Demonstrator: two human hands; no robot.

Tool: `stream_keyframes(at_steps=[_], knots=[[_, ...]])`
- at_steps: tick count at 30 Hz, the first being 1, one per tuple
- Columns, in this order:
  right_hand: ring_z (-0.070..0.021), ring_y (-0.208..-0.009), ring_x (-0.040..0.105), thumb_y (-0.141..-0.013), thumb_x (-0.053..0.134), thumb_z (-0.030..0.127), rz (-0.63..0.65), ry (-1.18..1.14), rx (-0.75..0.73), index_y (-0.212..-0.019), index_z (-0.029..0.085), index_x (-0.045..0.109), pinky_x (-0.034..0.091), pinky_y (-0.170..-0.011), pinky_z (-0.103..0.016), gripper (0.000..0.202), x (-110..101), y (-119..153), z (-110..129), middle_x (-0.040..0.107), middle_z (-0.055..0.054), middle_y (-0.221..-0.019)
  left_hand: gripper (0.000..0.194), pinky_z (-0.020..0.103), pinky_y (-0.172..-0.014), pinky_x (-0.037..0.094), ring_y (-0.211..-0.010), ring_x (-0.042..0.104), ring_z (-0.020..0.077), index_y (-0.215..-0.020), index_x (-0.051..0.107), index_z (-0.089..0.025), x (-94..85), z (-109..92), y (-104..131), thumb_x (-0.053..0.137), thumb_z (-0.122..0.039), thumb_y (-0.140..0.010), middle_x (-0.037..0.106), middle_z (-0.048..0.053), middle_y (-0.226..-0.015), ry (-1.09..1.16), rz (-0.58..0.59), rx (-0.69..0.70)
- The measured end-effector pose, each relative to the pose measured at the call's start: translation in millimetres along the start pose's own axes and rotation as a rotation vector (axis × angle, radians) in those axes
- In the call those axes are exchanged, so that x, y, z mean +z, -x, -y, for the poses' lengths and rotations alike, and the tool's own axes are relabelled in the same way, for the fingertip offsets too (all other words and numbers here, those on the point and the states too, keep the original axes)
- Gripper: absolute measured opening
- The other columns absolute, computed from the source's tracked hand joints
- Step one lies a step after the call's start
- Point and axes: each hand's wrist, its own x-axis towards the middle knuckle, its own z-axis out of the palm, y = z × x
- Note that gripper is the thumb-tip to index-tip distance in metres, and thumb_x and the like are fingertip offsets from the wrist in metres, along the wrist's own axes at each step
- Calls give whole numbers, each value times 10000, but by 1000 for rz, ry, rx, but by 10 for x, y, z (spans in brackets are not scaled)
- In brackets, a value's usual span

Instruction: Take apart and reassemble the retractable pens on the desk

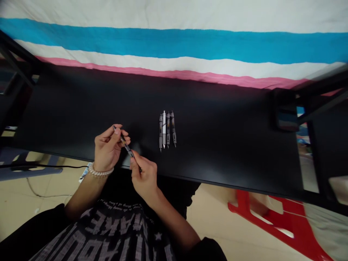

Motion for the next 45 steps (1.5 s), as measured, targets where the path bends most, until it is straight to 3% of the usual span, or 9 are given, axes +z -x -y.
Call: stream_keyframes(at_steps=[4,6,9,15,19,24,34,42,45], knots=[[-187,-865,718,-940,581,192,-244,133,-266,-1180,289,754,621,-848,-374,311,-104,-83,-82,752,-66,-1061,236,242,-701,632,-701,738,123,-922,729,-170,149,102,20,836,-320,-775,735,11,-787,113,-98,16],[-215,-948,725,-898,670,220,-265,101,-216,-1172,281,750,624,-872,-397,292,-154,-123,-59,752,-70,-1094,239,243,-717,632,-735,746,125,-930,725,-181,206,125,28,837,-321,-772,746,10,-810,158,-137,2],[-197,-797,733,-911,678,300,-238,-2,-38,-1139,255,745,649,-740,-378,242,-186,-128,16,763,-59,-940,241,244,-725,628,-739,745,120,-934,727,-186,232,115,28,838,-323,-770,754,11,-826,191,-149,-3],[-182,-774,731,-898,700,304,-235,-114,3,-1146,270,732,644,-720,-361,252,-95,-44,108,749,-58,-975,260,229,-741,617,-736,735,101,-944,720,-197,145,78,42,841,-344,-767,749,-7,-829,172,-180,5],[-212,-947,731,-895,697,291,-239,-81,-69,-1045,259,766,641,-806,-383,169,-47,-27,97,727,-82,-1118,250,226,-733,616,-733,728,96,-946,720,-203,111,81,67,836,-341,-773,744,-11,-828,165,-177,10],[-173,-708,739,-966,607,271,-226,-62,-28,-1147,256,728,655,-692,-356,218,-104,10,59,767,-40,-868,224,229,-744,614,-747,730,97,-939,727,-209,94,59,14,825,-345,-790,747,-8,-840,168,-192,34],[-217,-877,775,-954,612,235,-304,226,-242,-1030,252,736,660,-815,-397,147,-177,-35,79,799,-60,-981,218,228,-736,611,-758,729,104,-955,720,-197,166,72,74,813,-323,-803,742,0,-845,246,-193,-32],[-198,-861,765,-928,672,340,-205,148,-139,-1104,212,697,656,-762,-339,219,-195,-45,55,779,-69,-1003,245,232,-731,615,-753,735,113,-954,725,-194,171,105,78,833,-329,-779,754,5,-853,260,-200,-25],[-156,-693,749,-964,618,312,-210,157,-141,-1068,204,711,647,-668,-290,176,-232,-61,62,775,-35,-849,247,234,-724,616,-743,733,114,-951,728,-189,174,113,82,836,-327,-777,754,10,-851,264,-200,-31]])
